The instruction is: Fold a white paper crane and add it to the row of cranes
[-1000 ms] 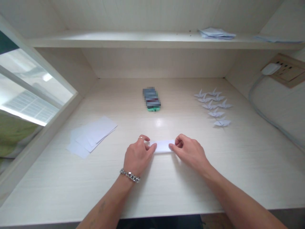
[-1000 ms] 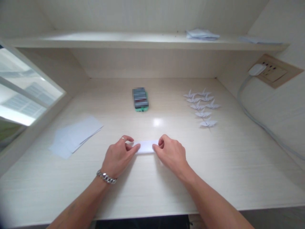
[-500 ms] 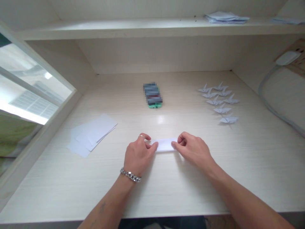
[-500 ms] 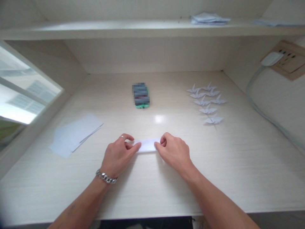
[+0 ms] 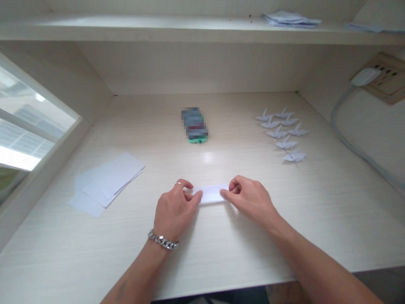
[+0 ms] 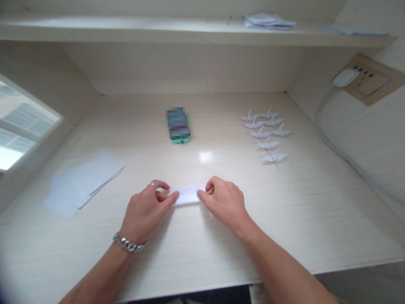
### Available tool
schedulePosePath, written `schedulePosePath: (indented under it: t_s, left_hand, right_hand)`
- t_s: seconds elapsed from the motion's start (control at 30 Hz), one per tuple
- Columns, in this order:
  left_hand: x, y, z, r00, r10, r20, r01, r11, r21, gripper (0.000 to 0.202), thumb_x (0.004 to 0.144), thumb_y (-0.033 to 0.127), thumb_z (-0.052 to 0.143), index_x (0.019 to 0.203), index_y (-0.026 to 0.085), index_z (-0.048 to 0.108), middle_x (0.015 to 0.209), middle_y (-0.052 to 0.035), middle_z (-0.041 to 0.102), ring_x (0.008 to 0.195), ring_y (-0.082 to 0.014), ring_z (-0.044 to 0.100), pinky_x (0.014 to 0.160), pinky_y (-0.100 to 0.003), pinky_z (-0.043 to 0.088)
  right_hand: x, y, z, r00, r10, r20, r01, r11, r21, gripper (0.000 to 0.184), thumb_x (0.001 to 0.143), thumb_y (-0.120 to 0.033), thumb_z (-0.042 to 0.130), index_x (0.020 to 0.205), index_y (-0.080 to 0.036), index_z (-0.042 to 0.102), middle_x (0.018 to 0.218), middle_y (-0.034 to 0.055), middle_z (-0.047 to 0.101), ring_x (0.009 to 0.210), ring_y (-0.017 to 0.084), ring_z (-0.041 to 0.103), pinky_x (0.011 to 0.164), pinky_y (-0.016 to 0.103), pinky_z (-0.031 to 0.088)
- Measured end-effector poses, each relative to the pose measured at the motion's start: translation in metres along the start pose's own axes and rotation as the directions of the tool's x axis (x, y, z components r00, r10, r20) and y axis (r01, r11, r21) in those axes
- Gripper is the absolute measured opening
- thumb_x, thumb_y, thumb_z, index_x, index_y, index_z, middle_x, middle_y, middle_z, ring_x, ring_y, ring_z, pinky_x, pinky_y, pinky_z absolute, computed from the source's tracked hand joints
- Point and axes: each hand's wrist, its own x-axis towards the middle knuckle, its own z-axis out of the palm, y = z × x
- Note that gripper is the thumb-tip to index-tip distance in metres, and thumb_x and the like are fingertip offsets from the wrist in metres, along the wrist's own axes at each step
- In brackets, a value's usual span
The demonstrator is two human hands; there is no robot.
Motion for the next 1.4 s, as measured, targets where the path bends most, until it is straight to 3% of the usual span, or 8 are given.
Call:
schedulePosePath:
  t_s: [0.5, 0.9, 1.4]
  left_hand:
    - [-0.0004, -0.001, 0.0006, 1.0, 0.024, -0.014, -0.023, 1.0, 0.016, 0.022, 0.08, 0.042, 0.057, 0.09, 0.023, 0.059, 0.069, 0.0006, 0.074, 0.076, -0.0236, 0.071, 0.067, -0.032, 0.046]
    - [-0.0005, 0.0015, 0.0007, 1.0, -0.022, -0.005, 0.022, 1.0, 0.022, 0.02, 0.08, 0.041, 0.059, 0.087, 0.022, 0.06, 0.068, -0.0002, 0.074, 0.073, -0.022, 0.07, 0.066, -0.031, 0.046]
    - [-0.0005, -0.0009, 0.0033, 0.996, 0.084, -0.005, -0.082, 0.987, 0.135, 0.023, 0.085, 0.042, 0.051, 0.081, 0.026, 0.066, 0.071, 0.0016, 0.073, 0.066, -0.0191, 0.067, 0.063, -0.029, 0.042]
  right_hand:
    - [0.0015, 0.0001, 0.0009, 1.0, 0.015, 0.001, -0.015, 1.0, -0.017, 0.016, 0.074, -0.038, 0.065, 0.069, -0.023, 0.063, 0.069, -0.0008, 0.069, 0.063, 0.015, 0.058, 0.056, 0.027, 0.032]
    - [0.0005, -0.0001, -0.0006, 1.0, 0.011, 0.018, -0.011, 0.999, -0.035, 0.019, 0.074, -0.04, 0.064, 0.069, -0.022, 0.064, 0.069, -0.0001, 0.069, 0.063, 0.016, 0.059, 0.054, 0.027, 0.03]
    - [0.0015, -0.0014, 0.0005, 1.0, 0.005, -0.005, -0.005, 0.998, -0.067, 0.017, 0.073, -0.039, 0.064, 0.07, -0.023, 0.065, 0.067, 0.0008, 0.068, 0.063, 0.017, 0.059, 0.054, 0.027, 0.031]
